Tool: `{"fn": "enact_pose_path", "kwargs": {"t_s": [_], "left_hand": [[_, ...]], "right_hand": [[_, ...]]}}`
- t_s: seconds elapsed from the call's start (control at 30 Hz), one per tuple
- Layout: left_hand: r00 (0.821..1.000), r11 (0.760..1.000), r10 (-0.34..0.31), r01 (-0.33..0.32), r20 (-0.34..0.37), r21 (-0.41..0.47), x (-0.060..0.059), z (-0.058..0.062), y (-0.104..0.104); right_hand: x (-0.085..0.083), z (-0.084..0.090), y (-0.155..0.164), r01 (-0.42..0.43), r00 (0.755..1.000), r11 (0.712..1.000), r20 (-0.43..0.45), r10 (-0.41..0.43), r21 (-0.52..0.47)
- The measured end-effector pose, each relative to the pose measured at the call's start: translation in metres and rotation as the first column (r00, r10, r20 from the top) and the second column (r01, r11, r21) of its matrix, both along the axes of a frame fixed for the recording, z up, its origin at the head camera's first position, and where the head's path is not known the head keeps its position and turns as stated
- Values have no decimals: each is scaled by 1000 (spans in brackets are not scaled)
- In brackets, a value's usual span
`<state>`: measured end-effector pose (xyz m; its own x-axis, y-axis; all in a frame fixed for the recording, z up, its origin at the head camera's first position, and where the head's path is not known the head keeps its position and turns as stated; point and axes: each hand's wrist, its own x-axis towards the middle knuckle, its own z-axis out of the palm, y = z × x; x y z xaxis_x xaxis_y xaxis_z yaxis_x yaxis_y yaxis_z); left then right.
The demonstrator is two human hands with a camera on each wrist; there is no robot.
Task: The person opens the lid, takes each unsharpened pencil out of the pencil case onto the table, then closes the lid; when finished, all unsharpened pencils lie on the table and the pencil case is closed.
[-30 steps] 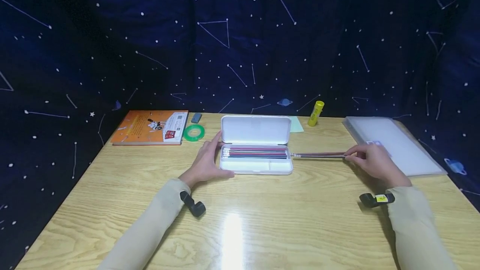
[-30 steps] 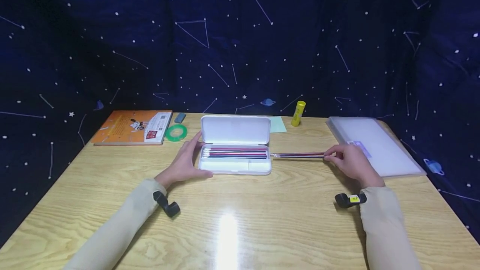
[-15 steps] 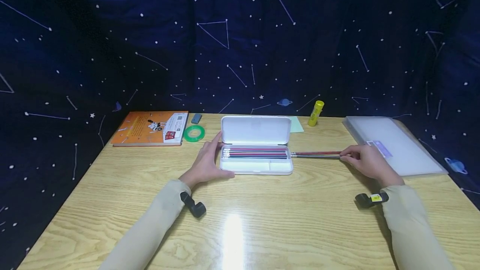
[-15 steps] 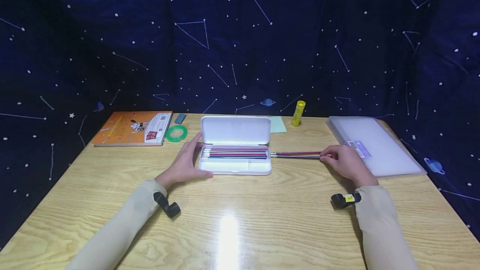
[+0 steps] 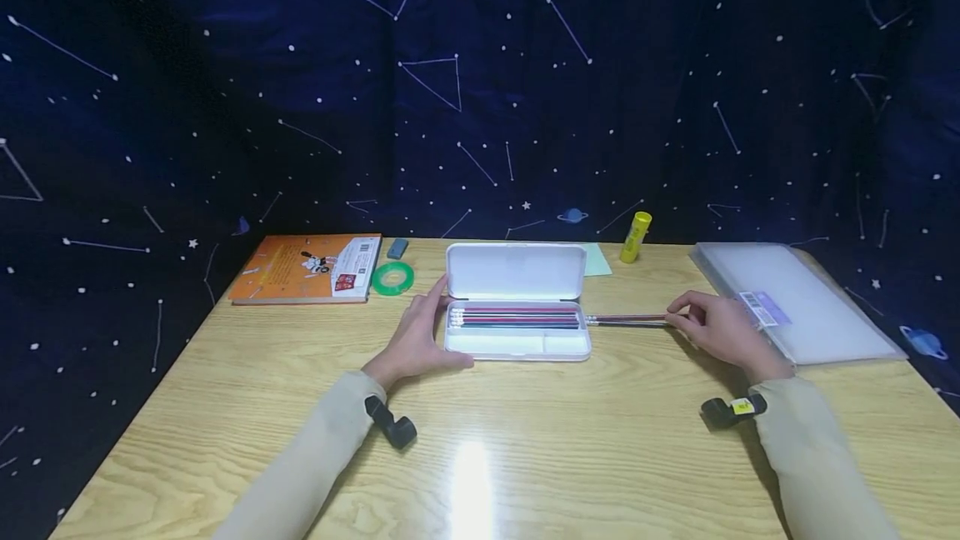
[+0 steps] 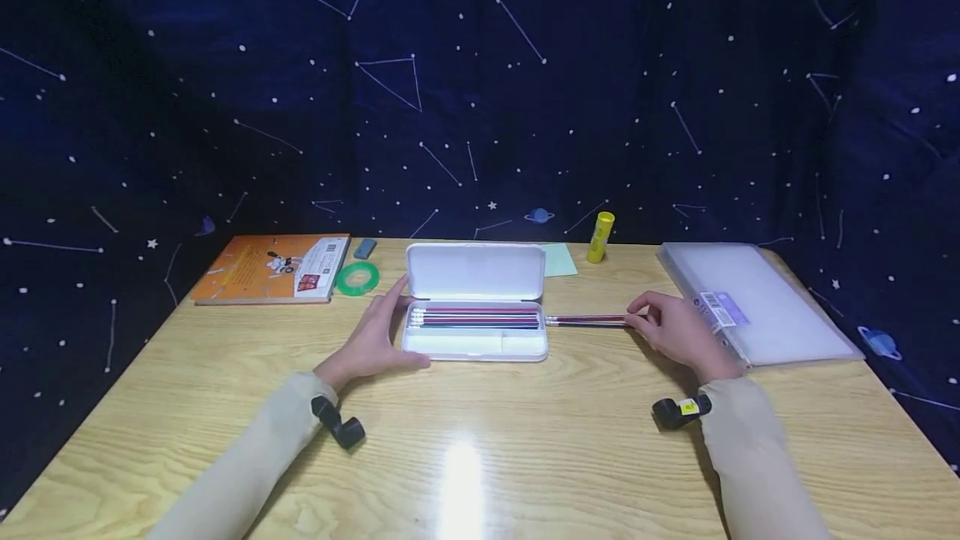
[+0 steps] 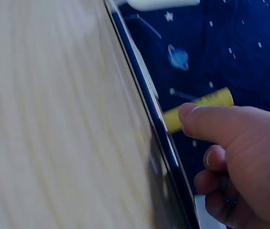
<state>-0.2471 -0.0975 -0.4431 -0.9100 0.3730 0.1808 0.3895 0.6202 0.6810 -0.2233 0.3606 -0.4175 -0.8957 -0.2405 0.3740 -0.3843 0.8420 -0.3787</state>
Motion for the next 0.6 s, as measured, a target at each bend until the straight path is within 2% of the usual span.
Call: {"fn": "enact_pose_path", "kwargs": {"t_s": [0.17, 0.33, 0.6], "left_hand": [[1000, 1000, 21, -21, -18, 0, 0, -2, 1], [1000, 1000, 12, -12, -22, 0, -1, -1, 1], [1000, 1000, 11, -11, -9, -6, -1, -1, 2]], "right_hand": [[-8, 3, -26, -26, 999, 999, 40, 27, -31], [-16, 8, -55, -40, 994, 999, 101, 42, -20], [-27, 11, -98, -150, 972, 985, 169, 162, -82]]}}
